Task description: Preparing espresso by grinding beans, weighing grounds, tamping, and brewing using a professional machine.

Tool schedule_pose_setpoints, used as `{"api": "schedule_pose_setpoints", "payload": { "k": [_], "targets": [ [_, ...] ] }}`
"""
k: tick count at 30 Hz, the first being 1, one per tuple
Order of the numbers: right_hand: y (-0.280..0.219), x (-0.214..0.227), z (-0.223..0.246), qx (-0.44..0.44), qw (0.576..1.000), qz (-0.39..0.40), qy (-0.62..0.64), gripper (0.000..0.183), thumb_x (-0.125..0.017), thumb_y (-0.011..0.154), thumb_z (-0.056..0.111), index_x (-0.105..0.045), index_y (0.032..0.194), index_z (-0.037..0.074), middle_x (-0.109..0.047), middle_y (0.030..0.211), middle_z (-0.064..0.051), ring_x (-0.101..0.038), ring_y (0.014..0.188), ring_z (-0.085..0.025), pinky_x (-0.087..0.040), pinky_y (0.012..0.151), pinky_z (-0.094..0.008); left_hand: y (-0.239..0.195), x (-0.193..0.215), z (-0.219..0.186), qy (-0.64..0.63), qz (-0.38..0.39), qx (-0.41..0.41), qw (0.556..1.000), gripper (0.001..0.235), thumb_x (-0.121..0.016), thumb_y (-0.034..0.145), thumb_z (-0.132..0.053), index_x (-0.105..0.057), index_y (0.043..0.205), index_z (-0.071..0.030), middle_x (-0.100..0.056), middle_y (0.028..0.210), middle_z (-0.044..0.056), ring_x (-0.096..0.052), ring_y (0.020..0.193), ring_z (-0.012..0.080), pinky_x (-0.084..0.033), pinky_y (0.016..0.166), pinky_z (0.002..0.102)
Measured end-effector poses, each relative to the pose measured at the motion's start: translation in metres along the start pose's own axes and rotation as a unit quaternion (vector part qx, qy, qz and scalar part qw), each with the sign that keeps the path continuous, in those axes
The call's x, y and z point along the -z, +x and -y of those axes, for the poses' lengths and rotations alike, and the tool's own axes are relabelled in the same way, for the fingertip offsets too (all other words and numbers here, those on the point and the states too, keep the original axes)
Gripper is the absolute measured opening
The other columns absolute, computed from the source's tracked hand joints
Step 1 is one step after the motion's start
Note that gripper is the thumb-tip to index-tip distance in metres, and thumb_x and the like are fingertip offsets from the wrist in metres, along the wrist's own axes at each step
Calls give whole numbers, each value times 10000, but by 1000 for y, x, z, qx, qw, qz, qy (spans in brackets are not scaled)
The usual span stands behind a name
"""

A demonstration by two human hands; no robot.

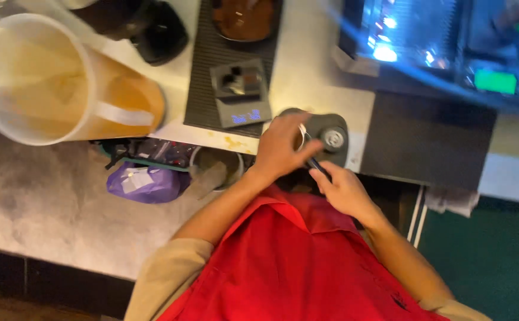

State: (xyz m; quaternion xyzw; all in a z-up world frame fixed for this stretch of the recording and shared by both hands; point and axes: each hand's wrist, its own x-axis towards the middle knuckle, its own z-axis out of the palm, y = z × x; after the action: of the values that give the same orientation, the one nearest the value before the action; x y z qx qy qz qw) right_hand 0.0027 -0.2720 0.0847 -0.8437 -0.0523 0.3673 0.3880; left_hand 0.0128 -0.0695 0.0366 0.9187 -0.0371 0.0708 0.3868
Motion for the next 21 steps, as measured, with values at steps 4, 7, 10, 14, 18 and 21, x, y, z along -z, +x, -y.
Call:
{"api": "schedule_pose_setpoints", "payload": {
  "k": [4,7,10,14,18,21],
  "targets": [
    [73,-40,78,51,998,27,16,450,-513,1081,401,-668,757,130,-587,437,-30,-618,435,-231,-547,548,-349,-23,36,37,-303,-252,149,907,755,-733,992,-128,-325,1620,-25,-182,1720,255,-286,1558,396,-336,1259,461],
    [125,-82,146,108,986,60,111,350,-510,1095,316,-631,842,107,-557,461,-57,-569,344,-202,-512,443,-317,-53,62,77,-404,-322,137,845,939,-593,1069,-168,100,1702,-192,-357,1684,200,-409,1498,336,-403,1200,393],
    [183,-132,189,118,977,84,156,352,-512,1088,307,-639,846,85,-549,465,-77,-544,324,-205,-451,333,-321,-66,71,136,-256,-346,218,876,465,-354,1137,-246,-436,1569,-92,-711,1362,87,-611,1321,201,-455,1100,361],
    [257,-181,221,133,970,35,198,339,-567,1058,336,-679,945,37,-618,574,-94,-608,398,-198,-516,329,-321,-53,42,219,45,-289,172,941,290,-668,979,-123,-671,1259,-47,-644,1328,132,-566,1311,345,-389,1132,517],
    [302,-192,248,151,962,3,226,345,-657,1017,384,-667,942,47,-616,561,-68,-606,396,-178,-532,332,-296,-36,55,209,195,-184,168,949,354,-649,971,-214,-685,1316,-140,-581,1468,131,-469,1452,331,-309,1183,574],
    [280,-177,270,151,965,14,215,359,-685,1003,380,-656,900,38,-591,542,-71,-575,371,-162,-507,315,-279,-38,46,216,201,-200,158,946,348,-618,1004,-246,-663,1339,-164,-575,1471,109,-437,1488,303,-264,1202,524]
  ]
}}
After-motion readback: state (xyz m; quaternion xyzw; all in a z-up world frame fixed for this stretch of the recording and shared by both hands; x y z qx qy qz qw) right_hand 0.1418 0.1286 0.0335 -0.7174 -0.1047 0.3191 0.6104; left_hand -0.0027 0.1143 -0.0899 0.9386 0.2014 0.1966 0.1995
